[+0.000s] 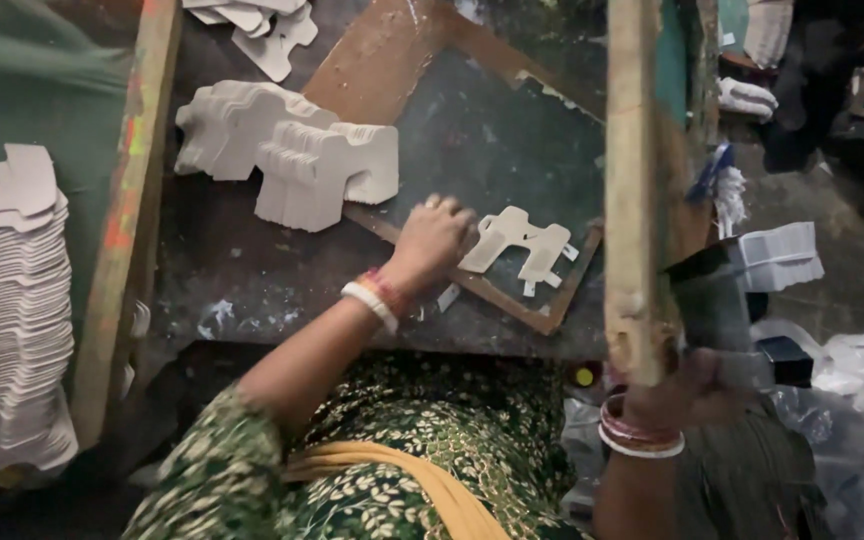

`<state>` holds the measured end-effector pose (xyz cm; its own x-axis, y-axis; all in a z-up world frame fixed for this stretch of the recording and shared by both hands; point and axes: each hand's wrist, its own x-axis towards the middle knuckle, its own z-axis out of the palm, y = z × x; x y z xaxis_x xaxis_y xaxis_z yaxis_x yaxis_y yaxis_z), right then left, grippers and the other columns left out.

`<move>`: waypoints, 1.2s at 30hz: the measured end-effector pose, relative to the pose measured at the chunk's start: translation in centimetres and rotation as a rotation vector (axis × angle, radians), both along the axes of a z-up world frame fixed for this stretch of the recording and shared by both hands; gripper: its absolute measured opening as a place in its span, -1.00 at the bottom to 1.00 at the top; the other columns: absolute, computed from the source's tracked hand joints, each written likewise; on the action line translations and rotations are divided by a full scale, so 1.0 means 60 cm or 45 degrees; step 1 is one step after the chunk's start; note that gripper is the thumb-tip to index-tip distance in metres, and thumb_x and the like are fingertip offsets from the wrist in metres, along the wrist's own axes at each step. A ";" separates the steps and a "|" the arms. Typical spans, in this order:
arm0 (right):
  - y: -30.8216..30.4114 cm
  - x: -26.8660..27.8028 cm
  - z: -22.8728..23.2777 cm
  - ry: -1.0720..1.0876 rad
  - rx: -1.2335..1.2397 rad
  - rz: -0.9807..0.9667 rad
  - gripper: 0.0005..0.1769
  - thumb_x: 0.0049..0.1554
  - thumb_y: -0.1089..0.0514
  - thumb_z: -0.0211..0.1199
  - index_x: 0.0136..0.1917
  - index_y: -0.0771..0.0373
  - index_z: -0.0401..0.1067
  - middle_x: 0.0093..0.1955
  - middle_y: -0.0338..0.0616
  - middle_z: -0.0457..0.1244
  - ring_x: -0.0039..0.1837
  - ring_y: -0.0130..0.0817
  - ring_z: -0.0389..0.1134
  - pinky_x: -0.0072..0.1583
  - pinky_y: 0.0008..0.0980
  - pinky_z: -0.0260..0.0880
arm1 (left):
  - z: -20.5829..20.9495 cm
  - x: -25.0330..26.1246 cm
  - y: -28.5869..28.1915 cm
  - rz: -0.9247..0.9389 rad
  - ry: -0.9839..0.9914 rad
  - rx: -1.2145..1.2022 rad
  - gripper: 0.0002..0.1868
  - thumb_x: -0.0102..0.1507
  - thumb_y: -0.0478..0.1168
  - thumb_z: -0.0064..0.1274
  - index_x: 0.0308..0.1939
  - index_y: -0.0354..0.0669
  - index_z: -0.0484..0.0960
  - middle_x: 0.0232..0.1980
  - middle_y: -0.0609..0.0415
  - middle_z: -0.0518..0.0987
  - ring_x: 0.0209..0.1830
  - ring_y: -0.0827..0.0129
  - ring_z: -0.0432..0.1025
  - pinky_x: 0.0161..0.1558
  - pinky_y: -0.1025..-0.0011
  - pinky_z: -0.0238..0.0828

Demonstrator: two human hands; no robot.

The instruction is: The person performs screen printing by placing a white plastic piece onto a screen and using a squeegee to press down and pull the material through the mesh. The person repeatedly lifts the squeegee and repositions the plastic piece to continue the printing process.

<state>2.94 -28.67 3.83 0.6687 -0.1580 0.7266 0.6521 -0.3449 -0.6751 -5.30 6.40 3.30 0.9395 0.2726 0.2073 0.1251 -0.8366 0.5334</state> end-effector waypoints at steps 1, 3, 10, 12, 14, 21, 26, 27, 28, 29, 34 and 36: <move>0.011 -0.007 0.020 0.004 -0.002 -0.003 -0.47 0.36 -0.20 0.28 0.03 0.38 0.43 -0.09 -0.09 0.30 -0.12 -0.28 0.23 -0.05 -0.33 0.22 | -0.026 0.020 -0.008 -0.003 0.004 -0.002 -0.85 0.25 -0.20 0.05 -0.23 -0.17 0.67 -0.11 -0.09 0.60 -0.01 0.06 0.46 -0.02 0.11 0.44; 0.037 -0.013 0.062 -0.011 0.160 0.170 -0.35 0.34 -0.26 0.28 0.29 0.39 0.32 0.20 -0.09 0.30 0.10 -0.31 0.32 0.10 -0.30 0.39 | -0.072 0.070 -0.017 0.040 -0.153 0.126 -0.79 0.18 -0.16 0.06 -0.24 -0.24 0.62 -0.11 -0.20 0.58 -0.05 -0.04 0.45 -0.11 0.06 0.43; -0.141 0.062 -0.096 -0.720 -0.973 -0.793 -0.21 0.31 -0.28 0.31 0.47 0.41 0.29 0.49 0.37 0.05 0.47 0.33 0.14 0.40 0.28 0.31 | -0.016 0.045 0.075 0.264 -0.212 -0.836 -0.81 0.26 -0.20 0.11 -0.13 -0.23 0.63 -0.10 -0.14 0.68 -0.12 0.03 0.61 -0.04 0.21 0.53; -0.182 0.068 -0.121 -0.573 -1.179 -0.877 -0.17 0.31 -0.25 0.26 0.55 0.42 0.25 0.59 0.26 0.07 0.53 0.44 0.04 0.46 0.40 0.24 | -0.016 0.005 0.134 0.484 -0.661 -1.094 -0.79 0.34 -0.17 0.07 -0.03 -0.20 0.62 -0.15 -0.16 0.67 -0.11 -0.02 0.58 -0.02 0.23 0.54; -0.127 0.036 -0.039 -0.645 -1.153 -0.769 -0.24 0.38 -0.14 0.27 0.58 0.45 0.22 0.60 0.37 0.00 0.58 0.45 0.06 0.51 0.39 0.27 | -0.023 -0.030 0.157 0.446 -0.561 -0.709 -0.71 0.27 -0.15 0.18 -0.02 -0.26 0.61 -0.12 -0.19 0.66 -0.10 -0.04 0.57 -0.03 0.20 0.51; -0.106 0.029 -0.001 -0.676 -1.141 -0.604 -0.37 0.52 0.01 0.23 0.61 0.49 0.18 0.56 0.43 0.02 0.50 0.43 0.19 0.44 0.40 0.31 | -0.056 -0.057 0.169 0.202 -0.377 0.015 -0.88 0.25 -0.20 0.24 -0.21 -0.15 0.71 -0.08 -0.11 0.69 -0.04 -0.06 0.56 0.01 0.14 0.49; -0.148 0.045 -0.032 -0.665 -1.205 -0.771 -0.40 0.49 -0.01 0.24 0.57 0.45 0.21 0.50 0.39 0.10 0.40 0.40 0.25 0.35 0.39 0.30 | -0.091 -0.036 0.017 -0.124 -0.049 0.032 -0.83 0.24 -0.32 0.08 -0.12 -0.30 0.66 0.12 -0.18 0.62 0.10 0.04 0.51 0.12 0.20 0.47; -0.159 0.052 -0.046 -0.706 -1.236 -0.927 -0.38 0.42 -0.06 0.28 0.52 0.40 0.25 0.47 0.37 0.13 0.38 0.39 0.25 0.33 0.37 0.28 | -0.125 -0.026 -0.024 -0.325 -0.017 0.025 -0.81 0.18 -0.35 0.06 -0.15 -0.28 0.67 0.24 -0.16 0.59 0.22 0.07 0.48 0.24 0.21 0.45; -0.172 0.061 -0.064 -0.697 -1.251 -0.944 -0.38 0.42 -0.06 0.28 0.52 0.40 0.25 0.47 0.37 0.13 0.38 0.39 0.25 0.33 0.37 0.28 | -0.119 -0.010 -0.044 -0.348 -0.016 0.018 -0.81 0.18 -0.35 0.06 -0.15 -0.28 0.67 0.24 -0.16 0.59 0.22 0.07 0.48 0.24 0.21 0.45; -0.187 0.069 -0.081 -0.654 -1.162 -0.908 -0.41 0.46 -0.06 0.22 0.52 0.39 0.21 0.48 0.38 0.10 0.41 0.32 0.26 0.38 0.29 0.32 | -0.112 0.005 -0.064 -0.399 -0.138 0.019 -0.65 0.09 -0.37 0.04 -0.04 -0.27 0.67 0.25 -0.13 0.56 0.29 0.04 0.41 0.29 0.15 0.34; -0.025 0.018 0.081 -0.173 0.024 -0.135 -0.51 0.48 -0.06 0.16 0.38 0.42 0.28 0.33 0.17 0.27 0.21 -0.08 0.32 0.24 -0.10 0.38 | -0.111 0.116 -0.103 -0.438 -0.184 0.034 -0.54 0.15 -0.38 0.01 0.14 -0.15 0.66 0.34 -0.02 0.50 0.46 0.09 0.27 0.45 0.20 0.20; -0.002 0.011 0.109 -0.135 0.100 -0.044 -0.53 0.45 -0.02 0.13 0.35 0.47 0.29 0.28 0.15 0.27 0.19 -0.15 0.33 0.27 -0.17 0.45 | -0.110 0.141 -0.110 -0.465 -0.244 -0.004 -0.52 0.12 -0.31 0.08 0.16 -0.16 0.66 0.33 0.02 0.51 0.42 0.12 0.30 0.40 0.19 0.23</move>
<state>3.62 -28.77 10.34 0.5822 -0.2387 0.7772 0.7096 -0.3174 -0.6291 3.19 -0.20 -3.29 0.9191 -0.0707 0.3877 -0.2816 -0.8060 0.5207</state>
